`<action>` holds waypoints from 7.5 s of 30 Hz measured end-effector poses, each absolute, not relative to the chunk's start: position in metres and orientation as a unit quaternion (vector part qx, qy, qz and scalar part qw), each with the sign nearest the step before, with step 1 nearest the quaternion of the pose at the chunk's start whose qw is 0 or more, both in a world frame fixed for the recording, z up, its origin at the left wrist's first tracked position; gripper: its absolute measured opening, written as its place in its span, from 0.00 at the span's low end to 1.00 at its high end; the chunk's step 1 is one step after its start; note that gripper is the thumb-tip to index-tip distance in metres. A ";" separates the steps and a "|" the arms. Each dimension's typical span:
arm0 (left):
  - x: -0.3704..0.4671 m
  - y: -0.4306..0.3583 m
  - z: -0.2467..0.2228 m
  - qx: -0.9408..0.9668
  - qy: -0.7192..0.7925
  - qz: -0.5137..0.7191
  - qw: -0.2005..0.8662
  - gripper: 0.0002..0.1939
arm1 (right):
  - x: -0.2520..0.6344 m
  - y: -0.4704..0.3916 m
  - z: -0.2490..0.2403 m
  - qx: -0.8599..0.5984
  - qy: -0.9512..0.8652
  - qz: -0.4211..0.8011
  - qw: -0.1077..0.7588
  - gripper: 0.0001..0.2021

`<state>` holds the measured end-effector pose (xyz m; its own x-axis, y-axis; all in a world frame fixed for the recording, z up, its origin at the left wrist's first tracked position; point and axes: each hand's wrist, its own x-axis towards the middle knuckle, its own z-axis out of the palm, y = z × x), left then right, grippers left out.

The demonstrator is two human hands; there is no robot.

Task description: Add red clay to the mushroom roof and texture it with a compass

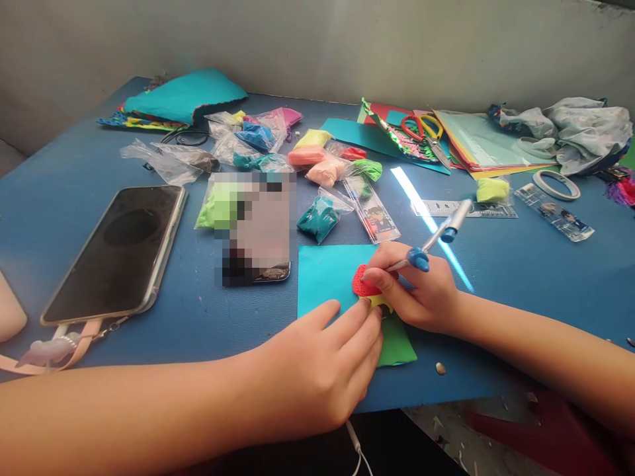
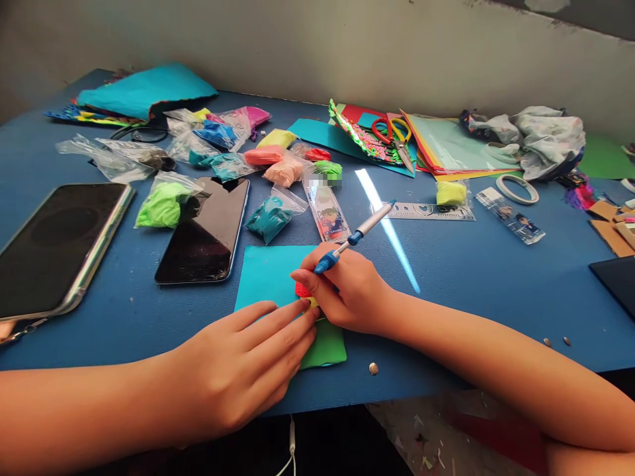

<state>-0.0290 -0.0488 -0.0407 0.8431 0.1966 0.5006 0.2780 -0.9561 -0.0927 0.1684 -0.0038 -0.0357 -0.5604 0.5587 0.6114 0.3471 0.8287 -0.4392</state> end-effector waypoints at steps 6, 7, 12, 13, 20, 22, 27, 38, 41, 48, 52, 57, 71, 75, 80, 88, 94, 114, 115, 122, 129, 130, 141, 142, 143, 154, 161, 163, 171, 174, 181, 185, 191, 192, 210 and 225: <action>-0.030 -0.049 -0.041 -0.956 -0.122 -0.253 0.080 0.15 | 0.171 -0.004 -0.033 -0.284 -0.867 0.131 0.388 0.07; -0.030 -0.049 -0.041 -0.956 -0.122 -0.253 0.080 0.15 | 0.171 -0.004 -0.033 -0.286 -0.867 0.133 0.387 0.07; -0.030 -0.049 -0.040 -0.957 -0.121 -0.252 0.080 0.16 | 0.171 -0.005 -0.033 -0.281 -0.866 0.134 0.390 0.07; -0.030 -0.049 -0.040 -0.957 -0.121 -0.252 0.081 0.16 | 0.171 -0.005 -0.033 -0.277 -0.868 0.134 0.391 0.07; -0.030 -0.049 -0.041 -0.957 -0.122 -0.249 0.081 0.16 | 0.171 -0.005 -0.032 -0.269 -0.866 0.142 0.397 0.07; -0.030 -0.048 -0.041 -0.957 -0.120 -0.251 0.080 0.16 | 0.171 -0.006 -0.032 -0.270 -0.862 0.145 0.402 0.07; -0.030 -0.047 -0.040 -0.958 -0.121 -0.252 0.072 0.16 | 0.171 -0.006 -0.032 -0.274 -0.863 0.146 0.400 0.07; -0.029 -0.047 -0.039 -0.954 -0.128 -0.265 0.061 0.15 | 0.171 -0.005 -0.032 -0.264 -0.867 0.153 0.394 0.07; -0.029 -0.047 -0.040 -0.953 -0.131 -0.265 0.061 0.15 | 0.171 -0.006 -0.032 -0.264 -0.862 0.148 0.406 0.07; -0.028 -0.047 -0.039 -0.954 -0.133 -0.260 0.065 0.14 | 0.171 -0.006 -0.034 -0.248 -0.864 0.145 0.414 0.07; -0.029 -0.047 -0.039 -0.954 -0.132 -0.261 0.066 0.14 | 0.171 -0.005 -0.033 -0.254 -0.866 0.158 0.402 0.07; -0.028 -0.047 -0.040 -0.954 -0.130 -0.264 0.061 0.14 | 0.171 -0.006 -0.033 -0.253 -0.862 0.163 0.408 0.07; -0.029 -0.046 -0.041 -0.956 -0.129 -0.257 0.063 0.14 | 0.173 -0.006 -0.033 -0.226 -0.880 0.190 0.373 0.07; -0.029 -0.046 -0.040 -0.956 -0.127 -0.257 0.063 0.13 | 0.173 -0.006 -0.032 -0.222 -0.877 0.186 0.383 0.07; -0.029 -0.047 -0.040 -0.955 -0.127 -0.259 0.066 0.14 | 0.173 -0.010 -0.033 -0.259 -0.863 0.168 0.400 0.06; -0.029 -0.047 -0.037 -0.958 -0.127 -0.252 0.058 0.14 | 0.173 -0.004 -0.027 -0.356 -0.754 0.311 0.455 0.16; -0.031 -0.047 -0.037 -0.961 -0.129 -0.237 0.059 0.15 | 0.166 -0.002 -0.023 -0.451 -0.696 0.367 0.421 0.31; -0.029 -0.046 -0.037 -0.959 -0.130 -0.243 0.071 0.15 | 0.173 -0.009 -0.027 -0.357 -0.842 0.161 0.370 0.27; -0.029 -0.046 -0.037 -0.958 -0.130 -0.244 0.071 0.15 | 0.173 -0.009 -0.027 -0.352 -0.846 0.158 0.368 0.27; -0.029 -0.046 -0.037 -0.958 -0.130 -0.246 0.070 0.15 | 0.174 -0.009 -0.027 -0.328 -0.858 0.137 0.372 0.23; -0.029 -0.047 -0.037 -0.958 -0.129 -0.246 0.070 0.15 | 0.176 -0.010 -0.027 -0.341 -0.858 0.125 0.364 0.23; -0.030 -0.047 -0.037 -0.958 -0.129 -0.246 0.068 0.15 | 0.176 -0.010 -0.027 -0.341 -0.856 0.127 0.367 0.23; -0.030 -0.046 -0.037 -0.958 -0.130 -0.244 0.070 0.15 | 0.176 -0.009 -0.030 -0.350 -0.852 0.119 0.372 0.23; -0.030 -0.046 -0.037 -0.959 -0.130 -0.244 0.068 0.15 | 0.176 -0.009 -0.030 -0.352 -0.848 0.123 0.376 0.23; -0.030 -0.046 -0.037 -0.959 -0.130 -0.244 0.067 0.14 | 0.176 -0.009 -0.030 -0.353 -0.846 0.128 0.379 0.24; -0.030 -0.046 -0.037 -0.960 -0.128 -0.243 0.062 0.14 | 0.173 -0.007 -0.028 -0.349 -0.848 0.126 0.378 0.23; -0.030 -0.046 -0.037 -0.960 -0.129 -0.240 0.063 0.14 | 0.173 -0.006 -0.028 -0.353 -0.848 0.124 0.376 0.24; -0.030 -0.046 -0.037 -0.960 -0.128 -0.238 0.065 0.14 | 0.173 -0.005 -0.028 -0.351 -0.848 0.128 0.376 0.24; -0.029 -0.046 -0.037 -0.961 -0.128 -0.239 0.064 0.14 | 0.175 -0.005 -0.029 -0.370 -0.844 0.123 0.368 0.25; -0.029 -0.046 -0.037 -0.960 -0.127 -0.240 0.065 0.15 | 0.175 -0.004 -0.028 -0.363 -0.844 0.117 0.376 0.25; -0.030 -0.047 -0.037 -0.962 -0.128 -0.234 0.062 0.14 | 0.175 -0.004 -0.028 -0.364 -0.844 0.113 0.377 0.26; -0.031 -0.047 -0.035 -0.964 -0.152 -0.212 0.046 0.15 | 0.176 -0.003 -0.029 -0.370 -0.841 0.113 0.379 0.25; -0.030 -0.044 -0.033 -0.963 -0.186 -0.194 0.016 0.19 | 0.179 -0.001 -0.026 -0.368 -0.848 0.078 0.373 0.26; -0.030 -0.044 -0.033 -0.964 -0.185 -0.190 0.012 0.19 | 0.180 -0.001 -0.025 -0.365 -0.854 0.076 0.362 0.26; -0.031 -0.044 -0.030 -0.955 -0.244 -0.166 0.006 0.19 | 0.185 0.003 -0.026 -0.416 -0.791 0.222 0.391 0.09; -0.031 -0.042 -0.029 -0.959 -0.241 -0.149 -0.002 0.20 | 0.191 0.009 -0.019 -0.369 -0.826 0.304 0.299 0.12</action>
